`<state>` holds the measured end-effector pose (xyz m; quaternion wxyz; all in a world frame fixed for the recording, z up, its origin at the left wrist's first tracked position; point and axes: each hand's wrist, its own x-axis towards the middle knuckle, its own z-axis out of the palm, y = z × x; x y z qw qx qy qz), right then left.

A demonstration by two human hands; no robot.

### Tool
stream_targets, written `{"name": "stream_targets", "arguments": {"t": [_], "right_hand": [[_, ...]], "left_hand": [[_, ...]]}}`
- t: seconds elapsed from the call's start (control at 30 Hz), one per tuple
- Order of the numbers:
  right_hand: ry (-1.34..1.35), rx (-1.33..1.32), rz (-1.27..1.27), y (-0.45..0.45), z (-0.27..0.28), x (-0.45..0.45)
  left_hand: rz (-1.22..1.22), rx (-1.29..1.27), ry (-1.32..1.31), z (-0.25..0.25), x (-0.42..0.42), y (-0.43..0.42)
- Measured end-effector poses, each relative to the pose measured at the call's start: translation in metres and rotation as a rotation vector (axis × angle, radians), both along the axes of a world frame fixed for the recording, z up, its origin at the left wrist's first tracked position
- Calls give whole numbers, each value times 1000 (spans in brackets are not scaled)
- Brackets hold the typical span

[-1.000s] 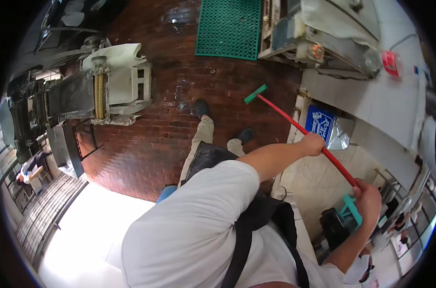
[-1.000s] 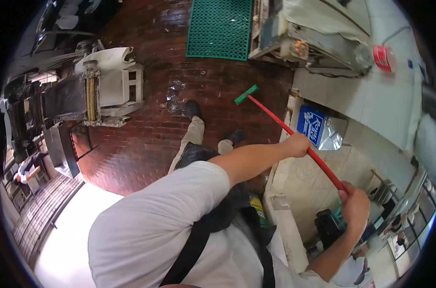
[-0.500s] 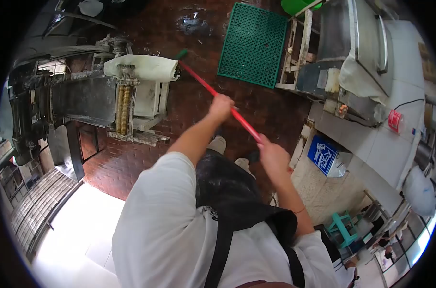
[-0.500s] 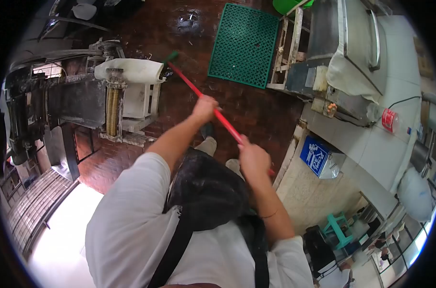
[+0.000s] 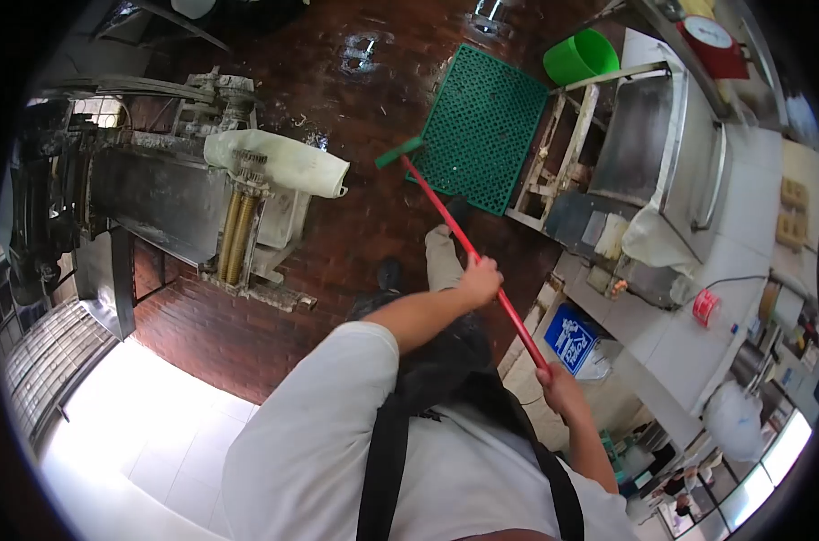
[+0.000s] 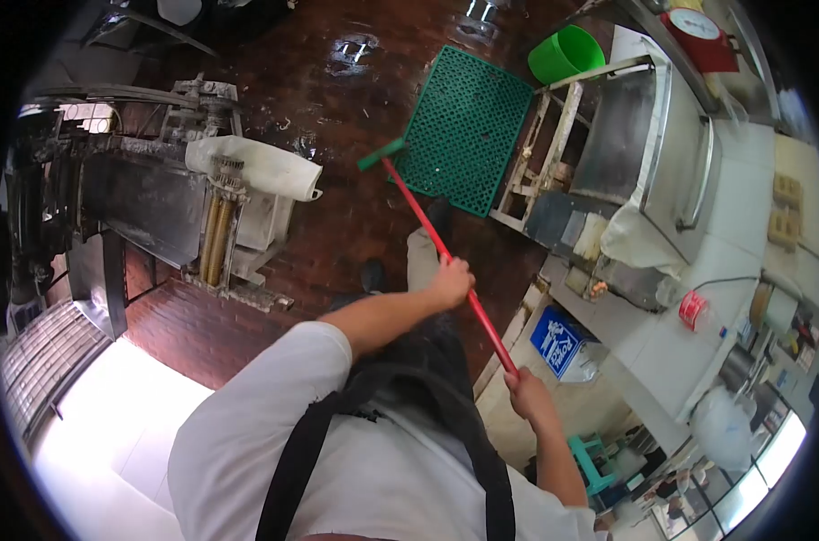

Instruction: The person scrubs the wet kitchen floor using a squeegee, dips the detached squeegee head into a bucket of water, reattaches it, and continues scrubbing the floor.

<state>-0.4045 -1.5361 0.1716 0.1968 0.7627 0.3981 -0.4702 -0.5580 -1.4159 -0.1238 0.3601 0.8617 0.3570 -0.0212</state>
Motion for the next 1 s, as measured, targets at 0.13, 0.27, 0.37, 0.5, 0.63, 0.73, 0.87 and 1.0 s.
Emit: {"name": "stream_targets", "arguments": {"t": [0.13, 0.27, 0.37, 0.5, 0.63, 0.73, 0.87, 1.0], "right_hand": [[134, 117, 31, 127, -88, -11], [311, 318, 74, 235, -145, -12], [244, 259, 78, 245, -102, 29], [138, 276, 96, 184, -43, 120], [113, 233, 203, 236, -64, 130], [117, 330, 271, 360, -100, 80], [33, 354, 488, 499, -83, 29], [-72, 248, 719, 598, 18, 40]], "left_hand": [[86, 301, 214, -54, -23, 148], [282, 386, 386, -54, -43, 283], [-40, 295, 291, -6, 5, 289], [-141, 142, 22, 46, 103, 195], [-28, 36, 78, 31, 117, 231], [288, 255, 107, -33, 75, 326], [484, 218, 113, 8, 7, 464], [328, 141, 99, 54, -10, 539]]}}
